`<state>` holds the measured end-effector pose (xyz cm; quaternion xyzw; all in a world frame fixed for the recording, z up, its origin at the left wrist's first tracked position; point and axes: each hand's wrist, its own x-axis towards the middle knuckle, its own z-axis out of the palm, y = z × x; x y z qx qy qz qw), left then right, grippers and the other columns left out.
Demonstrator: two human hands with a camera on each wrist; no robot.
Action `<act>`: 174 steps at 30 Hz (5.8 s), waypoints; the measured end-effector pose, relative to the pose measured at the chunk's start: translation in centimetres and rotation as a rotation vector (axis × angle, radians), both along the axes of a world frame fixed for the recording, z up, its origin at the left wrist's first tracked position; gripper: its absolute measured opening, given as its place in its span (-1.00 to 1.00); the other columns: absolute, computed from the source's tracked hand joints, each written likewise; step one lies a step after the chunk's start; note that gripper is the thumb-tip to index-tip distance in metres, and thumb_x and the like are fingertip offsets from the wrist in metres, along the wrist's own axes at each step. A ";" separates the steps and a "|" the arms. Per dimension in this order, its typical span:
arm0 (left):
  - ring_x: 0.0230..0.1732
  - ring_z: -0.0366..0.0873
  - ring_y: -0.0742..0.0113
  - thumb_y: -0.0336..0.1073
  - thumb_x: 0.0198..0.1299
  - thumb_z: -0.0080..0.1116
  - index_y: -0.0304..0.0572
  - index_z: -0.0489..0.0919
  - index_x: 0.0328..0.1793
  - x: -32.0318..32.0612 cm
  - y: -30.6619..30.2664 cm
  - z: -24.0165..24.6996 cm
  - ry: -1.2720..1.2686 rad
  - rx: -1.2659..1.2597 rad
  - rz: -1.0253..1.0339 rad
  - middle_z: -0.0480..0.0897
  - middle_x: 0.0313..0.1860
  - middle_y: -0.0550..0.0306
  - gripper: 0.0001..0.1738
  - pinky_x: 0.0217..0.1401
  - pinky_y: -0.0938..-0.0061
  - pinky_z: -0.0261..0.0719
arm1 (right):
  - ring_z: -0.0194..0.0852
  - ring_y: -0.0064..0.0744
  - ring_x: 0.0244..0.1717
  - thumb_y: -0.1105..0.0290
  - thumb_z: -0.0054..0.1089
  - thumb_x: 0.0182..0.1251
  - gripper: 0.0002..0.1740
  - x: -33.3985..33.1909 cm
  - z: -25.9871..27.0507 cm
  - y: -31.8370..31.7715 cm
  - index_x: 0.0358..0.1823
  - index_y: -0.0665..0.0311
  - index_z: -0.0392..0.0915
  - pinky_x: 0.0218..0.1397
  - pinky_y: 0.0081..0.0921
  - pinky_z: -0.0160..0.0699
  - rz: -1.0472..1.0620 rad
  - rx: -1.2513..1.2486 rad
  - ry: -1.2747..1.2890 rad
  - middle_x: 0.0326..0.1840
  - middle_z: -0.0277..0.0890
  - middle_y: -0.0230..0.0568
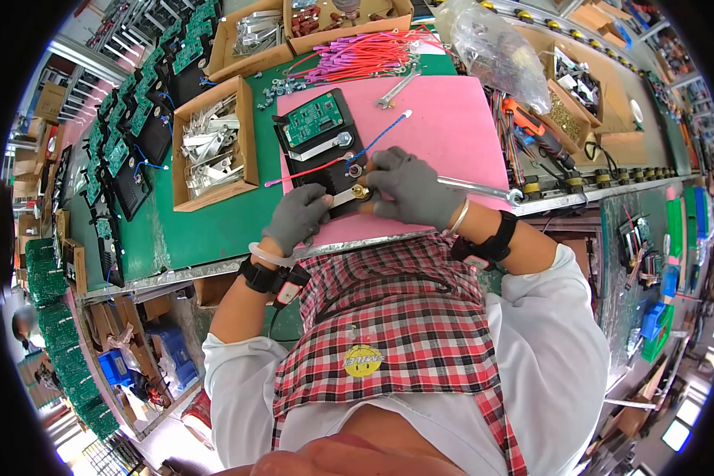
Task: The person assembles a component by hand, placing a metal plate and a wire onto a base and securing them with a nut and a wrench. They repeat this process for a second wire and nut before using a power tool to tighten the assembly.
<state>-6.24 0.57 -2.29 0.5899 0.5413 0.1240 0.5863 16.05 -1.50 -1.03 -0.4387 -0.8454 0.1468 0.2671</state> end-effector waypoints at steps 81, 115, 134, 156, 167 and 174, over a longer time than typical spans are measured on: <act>-0.66 0.48 0.37 -0.18 0.16 0.01 -0.24 0.52 -0.32 0.0 -0.1 0.1 0.066 0.014 0.000 0.54 -0.58 0.15 -0.75 -0.67 0.45 0.42 | 0.34 -0.26 -0.16 0.48 0.24 -0.13 -0.79 0.1 -0.5 -0.8 -0.36 0.29 0.54 -0.15 -0.39 0.40 -0.038 -0.082 0.183 -0.20 0.43 -0.23; -0.69 0.40 0.46 -0.19 0.16 0.01 -0.24 0.50 -0.30 -0.1 0.1 -0.9 0.045 0.040 -0.003 0.49 -0.61 0.19 -0.76 -0.71 0.52 0.34 | 0.42 -0.12 -0.23 0.28 0.30 -0.08 -0.70 8.3 -2.2 -2.4 -0.29 0.17 0.48 -0.20 -0.26 0.42 -0.333 -0.159 -0.400 -0.33 0.44 -0.22; -0.73 0.41 0.39 -0.22 0.15 0.02 -0.28 0.48 -0.37 0.1 0.3 0.8 0.035 -0.065 0.055 0.49 -0.63 0.13 -0.76 -0.74 0.47 0.35 | 0.52 -0.15 -0.33 0.20 0.04 0.19 -0.68 2.9 3.3 2.5 -0.02 0.04 0.46 -0.26 -0.22 0.44 0.099 -0.570 -0.530 -0.37 0.54 -0.18; -0.77 0.34 0.42 -0.17 0.17 -0.03 -0.29 0.47 -0.40 -0.2 0.6 -0.9 0.035 0.099 -0.072 0.46 -0.67 0.15 -0.70 -0.74 0.51 0.27 | 0.52 -0.32 -0.42 0.10 0.03 0.22 -0.66 0.8 6.9 7.2 0.00 -0.04 0.50 -0.32 -0.30 0.43 0.282 -0.670 -0.834 -0.53 0.52 -0.28; -0.54 0.53 0.14 -0.14 0.21 -0.06 -0.27 0.47 -0.38 0.1 0.5 0.3 0.166 0.025 -0.151 0.53 -0.54 -0.02 -0.68 -0.41 0.28 0.47 | 0.51 -0.05 -0.41 0.06 -0.08 0.29 -0.62 1.3 2.4 -2.3 0.06 0.01 0.42 -0.34 -0.17 0.42 -0.218 -0.656 -0.464 -0.52 0.50 -0.09; -0.69 0.43 0.38 -0.13 0.17 0.07 -0.25 0.42 -0.17 -0.5 -1.1 -1.8 0.109 0.482 0.066 0.50 -0.59 0.06 -0.69 -0.62 0.48 0.40 | 0.50 -0.09 -0.42 0.06 -0.08 0.29 -0.64 1.1 4.4 -0.3 0.00 0.04 0.46 -0.33 -0.18 0.42 -0.191 -0.812 -0.399 -0.50 0.51 -0.11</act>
